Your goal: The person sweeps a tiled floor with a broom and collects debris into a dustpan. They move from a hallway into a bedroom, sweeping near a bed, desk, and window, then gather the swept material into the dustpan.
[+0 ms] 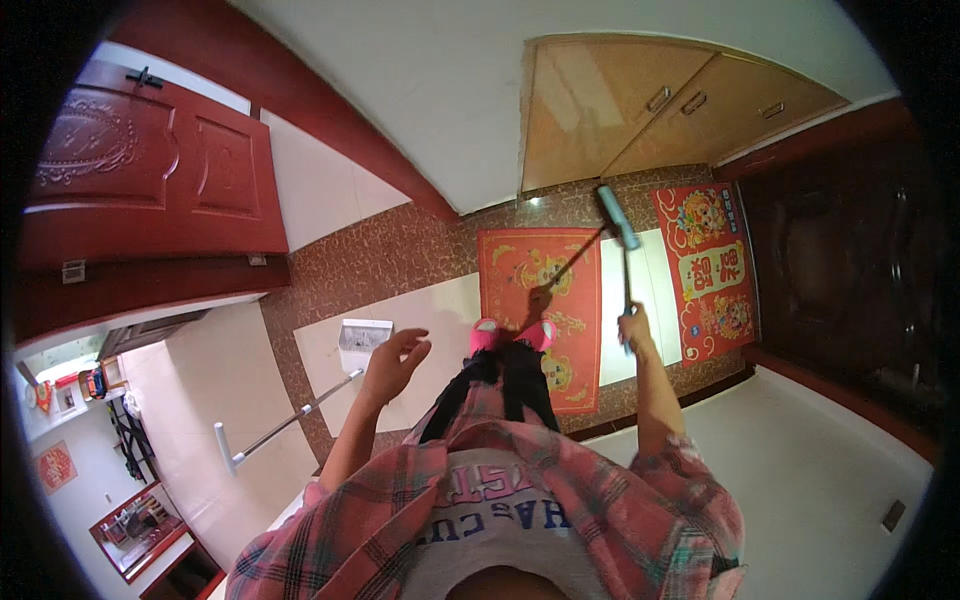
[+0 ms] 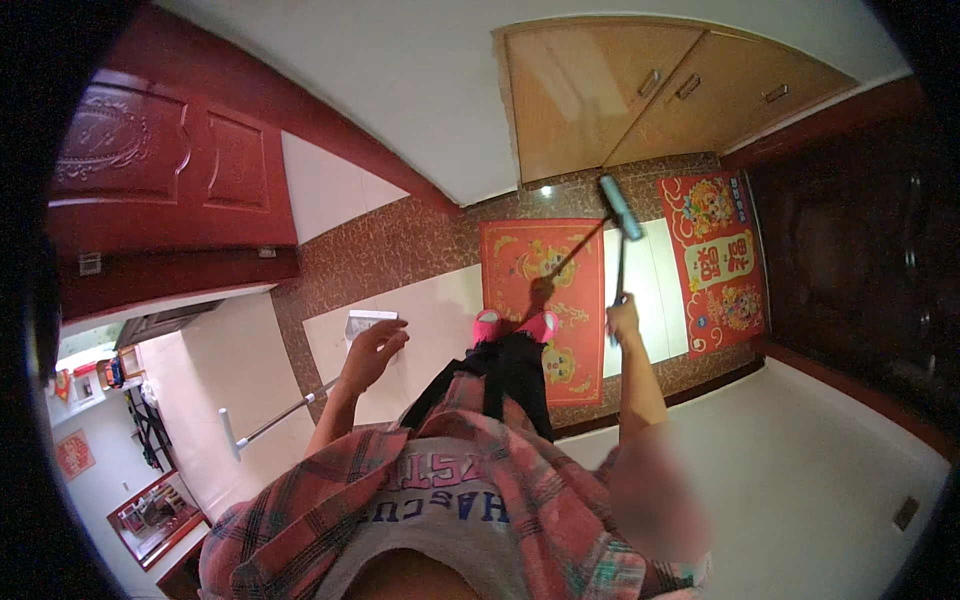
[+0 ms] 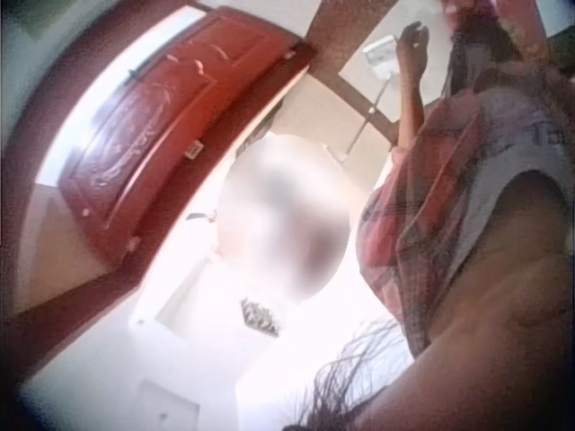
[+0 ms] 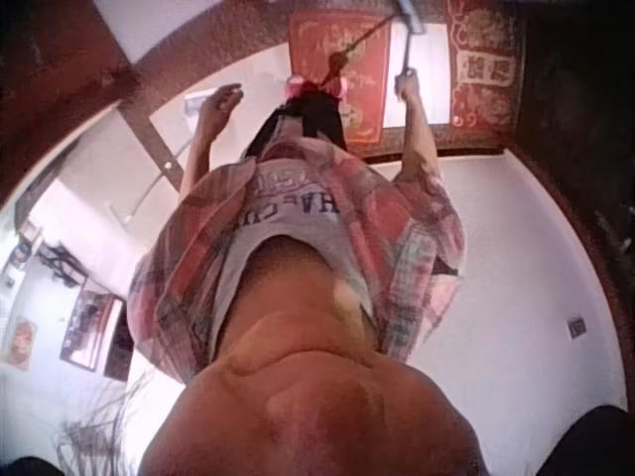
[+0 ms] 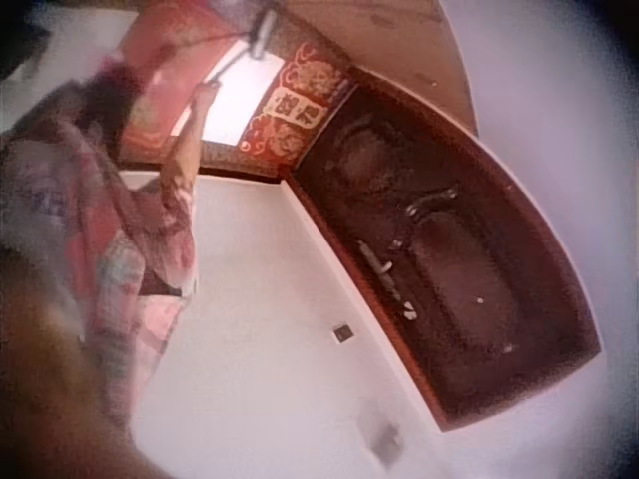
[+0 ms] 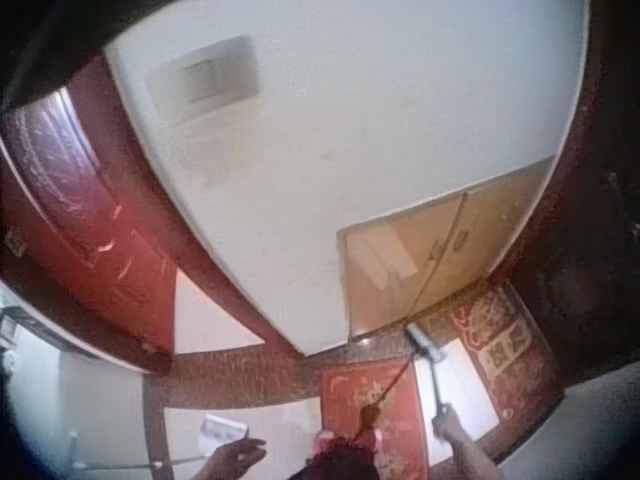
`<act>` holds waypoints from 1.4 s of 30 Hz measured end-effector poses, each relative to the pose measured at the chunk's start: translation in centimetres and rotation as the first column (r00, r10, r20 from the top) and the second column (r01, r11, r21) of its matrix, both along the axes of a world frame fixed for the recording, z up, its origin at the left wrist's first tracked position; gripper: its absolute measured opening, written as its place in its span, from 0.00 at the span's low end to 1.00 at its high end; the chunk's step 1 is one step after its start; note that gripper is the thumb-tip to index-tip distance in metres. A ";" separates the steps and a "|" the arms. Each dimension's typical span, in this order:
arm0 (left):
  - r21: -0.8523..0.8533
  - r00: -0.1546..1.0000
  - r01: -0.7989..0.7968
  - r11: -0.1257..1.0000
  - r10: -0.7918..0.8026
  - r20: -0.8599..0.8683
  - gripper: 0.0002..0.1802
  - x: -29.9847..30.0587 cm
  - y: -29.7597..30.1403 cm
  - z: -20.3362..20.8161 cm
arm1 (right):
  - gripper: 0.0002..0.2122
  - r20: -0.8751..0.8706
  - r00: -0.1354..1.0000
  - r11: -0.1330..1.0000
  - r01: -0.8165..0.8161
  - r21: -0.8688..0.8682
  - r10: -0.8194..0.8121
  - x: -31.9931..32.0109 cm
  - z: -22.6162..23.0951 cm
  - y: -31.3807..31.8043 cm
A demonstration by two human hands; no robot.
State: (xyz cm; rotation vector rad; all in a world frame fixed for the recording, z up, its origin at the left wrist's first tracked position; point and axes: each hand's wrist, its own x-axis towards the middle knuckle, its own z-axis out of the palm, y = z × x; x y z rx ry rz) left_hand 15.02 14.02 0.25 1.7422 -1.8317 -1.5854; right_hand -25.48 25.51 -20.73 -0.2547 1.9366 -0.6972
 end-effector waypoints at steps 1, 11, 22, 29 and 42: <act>-0.022 0.998 0.045 0.999 -0.044 0.053 0.16 -0.1 0.4 0.0 | 0.25 -0.093 0.995 0.997 0.030 0.077 -0.023 -1.4 -0.9 -2.4; 0.128 0.933 0.177 0.976 -0.207 0.293 0.15 -0.8 1.1 -0.9 | 0.25 -0.396 0.695 0.793 -0.450 0.412 0.600 3.6 -10.0 -2.1; 0.123 0.945 0.257 0.959 -0.276 0.175 0.15 -8.1 -2.4 0.7 | 0.28 -0.013 0.809 0.796 -0.575 0.191 0.588 -2.5 5.0 8.4; 0.121 0.923 0.301 0.946 -0.321 0.210 0.14 -7.0 -1.5 -0.6 | 0.24 -0.284 0.896 0.915 -0.248 0.319 0.342 -1.2 -2.7 2.1; -0.017 0.977 0.185 0.983 -0.182 0.112 0.16 -6.3 -1.5 0.8 | 0.23 0.166 0.911 0.922 -0.354 -0.154 0.377 12.8 1.1 6.1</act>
